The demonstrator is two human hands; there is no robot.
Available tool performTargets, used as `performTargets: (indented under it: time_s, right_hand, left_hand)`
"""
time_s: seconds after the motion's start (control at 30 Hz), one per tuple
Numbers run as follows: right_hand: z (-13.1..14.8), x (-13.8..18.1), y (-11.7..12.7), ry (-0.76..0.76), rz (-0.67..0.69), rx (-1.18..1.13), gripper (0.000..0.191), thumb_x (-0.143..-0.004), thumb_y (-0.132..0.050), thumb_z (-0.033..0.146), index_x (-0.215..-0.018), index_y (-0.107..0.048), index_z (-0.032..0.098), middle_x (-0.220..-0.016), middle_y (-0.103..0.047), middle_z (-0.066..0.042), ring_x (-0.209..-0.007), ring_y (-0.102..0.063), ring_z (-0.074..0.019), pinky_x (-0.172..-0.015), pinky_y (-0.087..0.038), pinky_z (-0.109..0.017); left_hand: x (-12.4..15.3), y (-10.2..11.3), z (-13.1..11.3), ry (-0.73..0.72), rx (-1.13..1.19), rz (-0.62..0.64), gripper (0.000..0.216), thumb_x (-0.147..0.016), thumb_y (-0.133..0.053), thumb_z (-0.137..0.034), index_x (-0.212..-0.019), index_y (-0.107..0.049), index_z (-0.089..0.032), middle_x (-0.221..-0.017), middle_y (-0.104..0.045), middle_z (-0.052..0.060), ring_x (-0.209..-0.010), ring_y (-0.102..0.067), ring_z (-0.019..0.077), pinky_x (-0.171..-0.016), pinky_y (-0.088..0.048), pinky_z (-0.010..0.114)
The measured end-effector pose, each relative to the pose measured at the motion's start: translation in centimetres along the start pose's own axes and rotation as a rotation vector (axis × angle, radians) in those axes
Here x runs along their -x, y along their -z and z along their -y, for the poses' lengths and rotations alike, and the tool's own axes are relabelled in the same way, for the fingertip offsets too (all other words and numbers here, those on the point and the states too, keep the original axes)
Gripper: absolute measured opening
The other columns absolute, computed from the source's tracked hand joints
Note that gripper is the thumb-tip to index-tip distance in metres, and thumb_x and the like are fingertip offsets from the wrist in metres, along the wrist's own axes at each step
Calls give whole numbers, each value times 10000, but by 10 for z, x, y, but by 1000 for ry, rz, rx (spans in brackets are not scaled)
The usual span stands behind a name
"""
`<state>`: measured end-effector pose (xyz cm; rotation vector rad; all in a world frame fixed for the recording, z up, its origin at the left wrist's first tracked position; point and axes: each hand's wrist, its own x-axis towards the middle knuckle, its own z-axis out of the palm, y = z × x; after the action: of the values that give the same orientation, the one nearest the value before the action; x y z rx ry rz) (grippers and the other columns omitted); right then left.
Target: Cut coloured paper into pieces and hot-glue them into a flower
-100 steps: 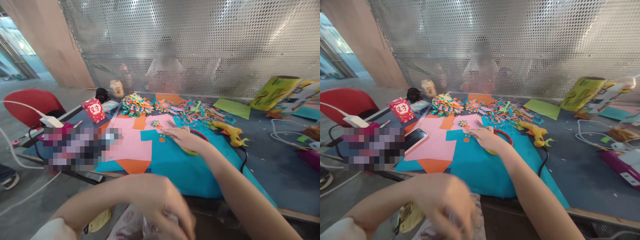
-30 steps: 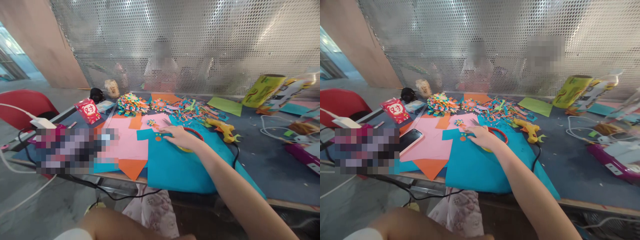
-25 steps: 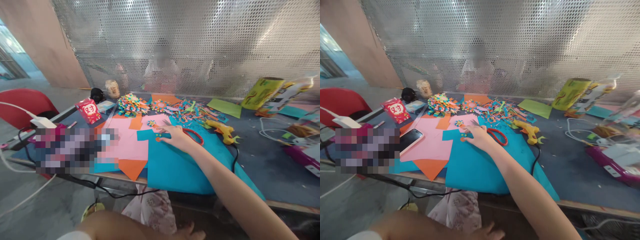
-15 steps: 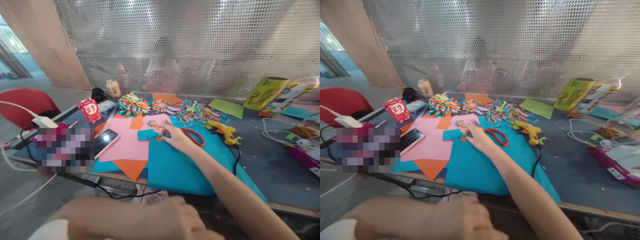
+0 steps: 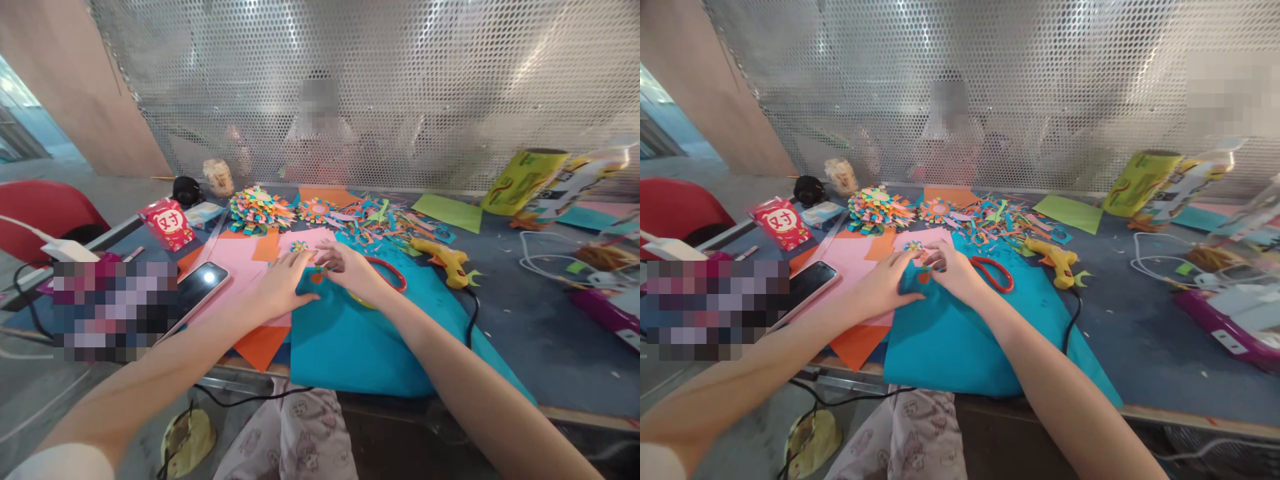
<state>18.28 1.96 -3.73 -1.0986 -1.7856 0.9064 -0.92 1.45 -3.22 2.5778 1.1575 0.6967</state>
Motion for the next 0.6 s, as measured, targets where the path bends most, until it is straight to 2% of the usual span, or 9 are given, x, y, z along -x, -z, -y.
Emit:
performTargets:
  time_s: [0.17,0.3,0.43,0.6]
  right_hand:
    - [10,0,12,12,-25,-42,416,-723,-611,110,-1126,-580,203,-881,-694,-21,-822,-698,-167,-755,-575,-316]
    - [14,0,23,40,-131,-45,401,-711,-672,200,-1103,-584,211,-823,-655,1,-804,-691,-184,-762,-574,-355]
    - [13,0,22,7,-158,21,410,-699,-691,211,-1094,-580,217,-748,-659,17,-746,-698,-191,-698,-561,-347]
    - [6,-2,22,-60,-175,30,434,-695,-708,222,-1104,-564,205,-744,-686,9,-787,-728,-220,-756,-557,-373]
  left_hand:
    - [1,9,1,32,29,-10,695,-740,-778,-314,-1334,-443,-177,-1318,-610,162,-1270,-538,332,-1027,-447,527]
    - [2,16,0,82,10,108,692,-782,-741,-274,-1375,-399,-173,-1228,-684,125,-1240,-567,308,-1018,-434,509]
    - [2,16,-4,6,-59,217,694,-844,-661,-227,-1443,-313,-181,-1347,-628,125,-1347,-475,308,-1063,-349,540]
    - [4,12,-3,-86,-72,275,690,-920,-530,-223,-1508,-173,-166,-1282,-676,108,-1333,-481,285,-1053,-317,528]
